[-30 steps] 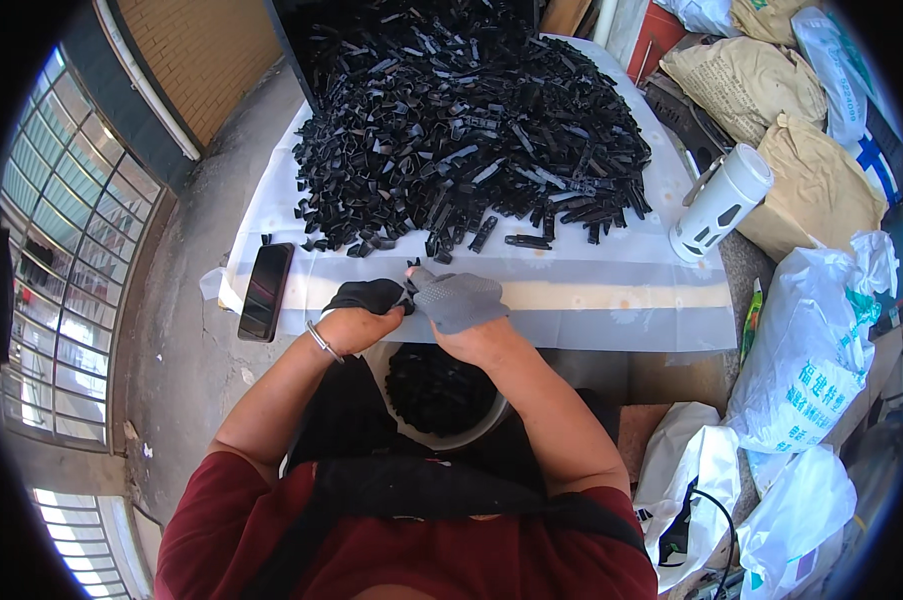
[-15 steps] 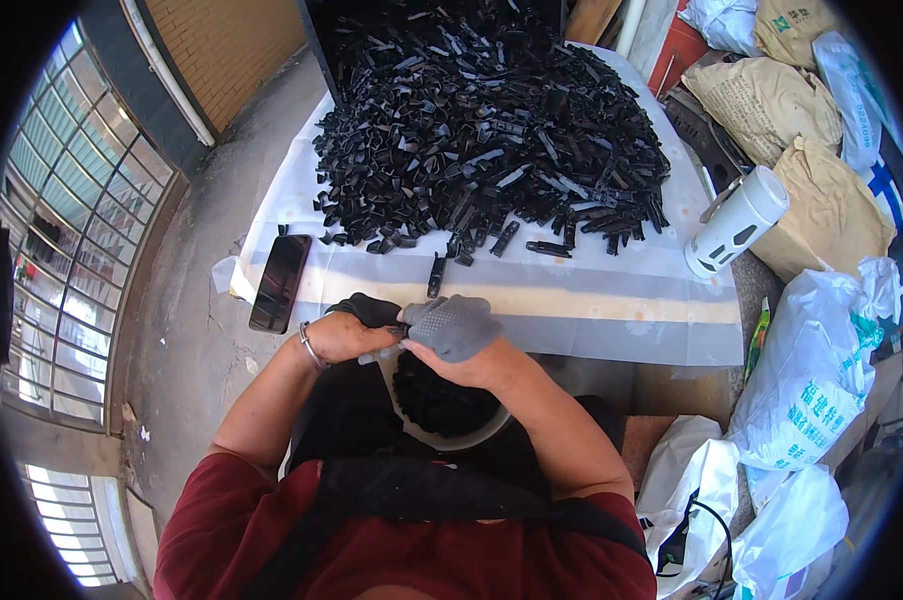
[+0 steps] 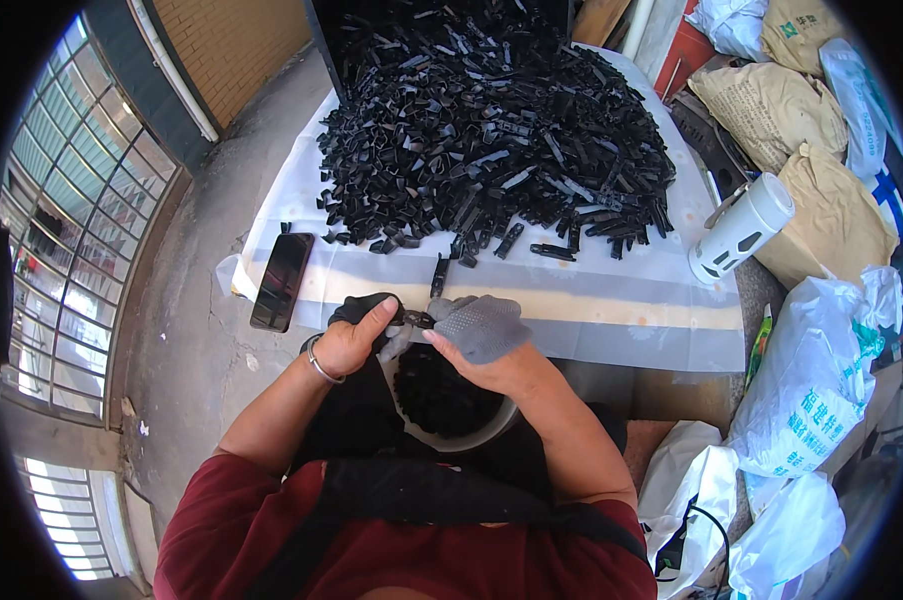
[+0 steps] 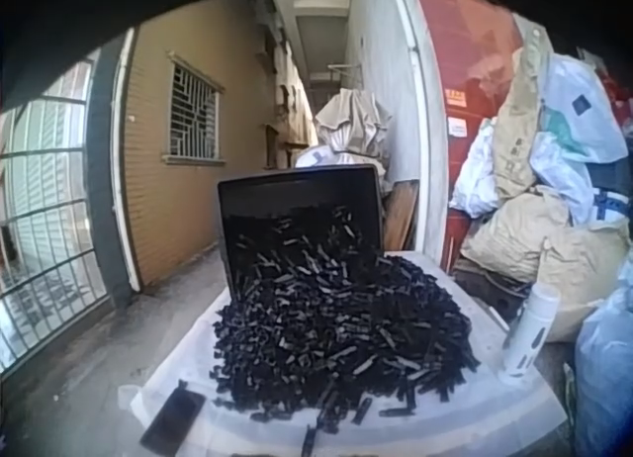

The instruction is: Manually sorting and collecting small black plastic components from a pile on a table into a bucket.

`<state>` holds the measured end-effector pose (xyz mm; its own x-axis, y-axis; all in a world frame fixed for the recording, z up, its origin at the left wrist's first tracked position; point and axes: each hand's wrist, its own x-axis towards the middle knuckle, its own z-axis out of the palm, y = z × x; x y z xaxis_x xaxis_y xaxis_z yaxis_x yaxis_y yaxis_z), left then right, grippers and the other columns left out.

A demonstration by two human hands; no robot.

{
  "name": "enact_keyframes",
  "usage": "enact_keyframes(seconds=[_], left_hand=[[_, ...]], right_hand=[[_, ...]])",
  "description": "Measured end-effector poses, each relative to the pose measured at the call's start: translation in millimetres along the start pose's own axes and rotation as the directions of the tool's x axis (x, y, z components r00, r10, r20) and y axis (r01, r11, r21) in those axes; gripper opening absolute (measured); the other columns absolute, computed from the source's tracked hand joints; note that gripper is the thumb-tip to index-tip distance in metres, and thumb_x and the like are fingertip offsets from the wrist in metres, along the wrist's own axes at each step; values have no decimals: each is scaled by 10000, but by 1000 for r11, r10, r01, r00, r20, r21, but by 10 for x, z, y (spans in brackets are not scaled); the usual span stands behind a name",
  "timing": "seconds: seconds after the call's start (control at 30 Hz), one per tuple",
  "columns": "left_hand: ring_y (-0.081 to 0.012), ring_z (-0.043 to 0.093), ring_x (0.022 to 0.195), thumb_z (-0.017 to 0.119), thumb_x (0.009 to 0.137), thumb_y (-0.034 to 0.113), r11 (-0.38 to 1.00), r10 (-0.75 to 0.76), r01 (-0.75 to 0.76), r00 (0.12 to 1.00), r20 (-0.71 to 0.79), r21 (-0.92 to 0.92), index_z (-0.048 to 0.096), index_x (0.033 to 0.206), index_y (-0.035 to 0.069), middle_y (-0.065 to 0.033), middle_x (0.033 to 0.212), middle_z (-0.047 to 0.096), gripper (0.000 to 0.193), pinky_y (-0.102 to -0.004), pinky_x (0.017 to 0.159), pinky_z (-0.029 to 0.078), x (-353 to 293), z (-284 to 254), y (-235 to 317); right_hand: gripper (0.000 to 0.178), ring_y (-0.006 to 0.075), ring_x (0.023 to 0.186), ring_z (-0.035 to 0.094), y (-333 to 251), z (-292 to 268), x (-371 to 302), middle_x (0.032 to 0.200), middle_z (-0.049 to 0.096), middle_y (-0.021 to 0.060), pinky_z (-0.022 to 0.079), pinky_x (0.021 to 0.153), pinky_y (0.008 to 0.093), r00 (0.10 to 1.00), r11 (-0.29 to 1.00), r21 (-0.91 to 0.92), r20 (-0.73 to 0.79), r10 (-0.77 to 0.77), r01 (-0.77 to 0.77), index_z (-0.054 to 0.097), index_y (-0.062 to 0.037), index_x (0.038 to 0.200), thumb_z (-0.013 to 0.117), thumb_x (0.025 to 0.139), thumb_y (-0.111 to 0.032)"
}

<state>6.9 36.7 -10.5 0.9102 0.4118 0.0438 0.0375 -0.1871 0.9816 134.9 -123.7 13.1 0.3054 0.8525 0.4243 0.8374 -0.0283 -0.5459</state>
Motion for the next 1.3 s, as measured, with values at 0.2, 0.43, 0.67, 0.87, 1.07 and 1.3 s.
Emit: enact_keyframes(seconds=[0.2, 0.43, 0.67, 0.87, 1.07, 1.3], left_hand=[[-137, 443, 613, 384, 917, 387, 979, 66, -84, 992, 105, 184, 550, 810, 3, -50, 642, 504, 431, -296, 565, 396, 28, -52, 91], [-187, 492, 626, 366, 918, 400, 978, 83, -115, 980, 179, 172, 584, 887, 0, -99, 683, 556, 456, -300, 610, 425, 33, -93, 258], [-280, 568, 665, 422, 903, 253, 858, 171, -197, 980, 98, 474, 581, 821, -4, -148, 735, 596, 313, -347, 611, 442, -8, 45, 271], [-277, 576, 676, 421, 906, 225, 900, 205, -183, 979, -15, 396, 568, 851, -10, -133, 738, 598, 282, -340, 621, 449, -178, 91, 116], [-185, 503, 661, 353, 939, 315, 992, 18, -24, 998, 52, 124, 566, 862, 2, -84, 708, 561, 386, -299, 632, 426, -105, -44, 245], [-269, 486, 604, 349, 935, 279, 938, 106, -137, 988, 114, 319, 518, 757, 2, -140, 661, 520, 370, -329, 591, 409, -82, -79, 315]], right_hand=[[277, 317, 740, 556, -29, 2, -18, 797, 594, 141, 443, 659, 391, 999, 998, -51, 28, -39, 41, 603, -20, 903, 572, 814, -280], [270, 312, 757, 556, -19, 3, -33, 809, 591, 135, 442, 658, 380, 999, 1000, 12, 40, 5, -5, 601, -32, 910, 582, 805, -280], [223, 288, 696, 535, -147, 164, -36, 758, 566, 108, 428, 610, 387, 996, 928, -360, 28, -88, 92, 576, -53, 895, 580, 774, -241], [221, 272, 781, 549, -238, 159, -5, 850, 594, 78, 423, 661, 391, 996, 940, -335, 71, -51, 72, 599, -78, 913, 620, 750, -226], [190, 276, 705, 547, -202, 8, 28, 786, 590, 81, 433, 602, 369, 999, 987, -153, 22, -39, 42, 604, -76, 853, 582, 792, -254], [211, 279, 774, 539, -259, 13, 32, 819, 586, 78, 421, 661, 383, 994, 960, -274, 108, -34, 62, 609, -93, 893, 617, 756, -254]])
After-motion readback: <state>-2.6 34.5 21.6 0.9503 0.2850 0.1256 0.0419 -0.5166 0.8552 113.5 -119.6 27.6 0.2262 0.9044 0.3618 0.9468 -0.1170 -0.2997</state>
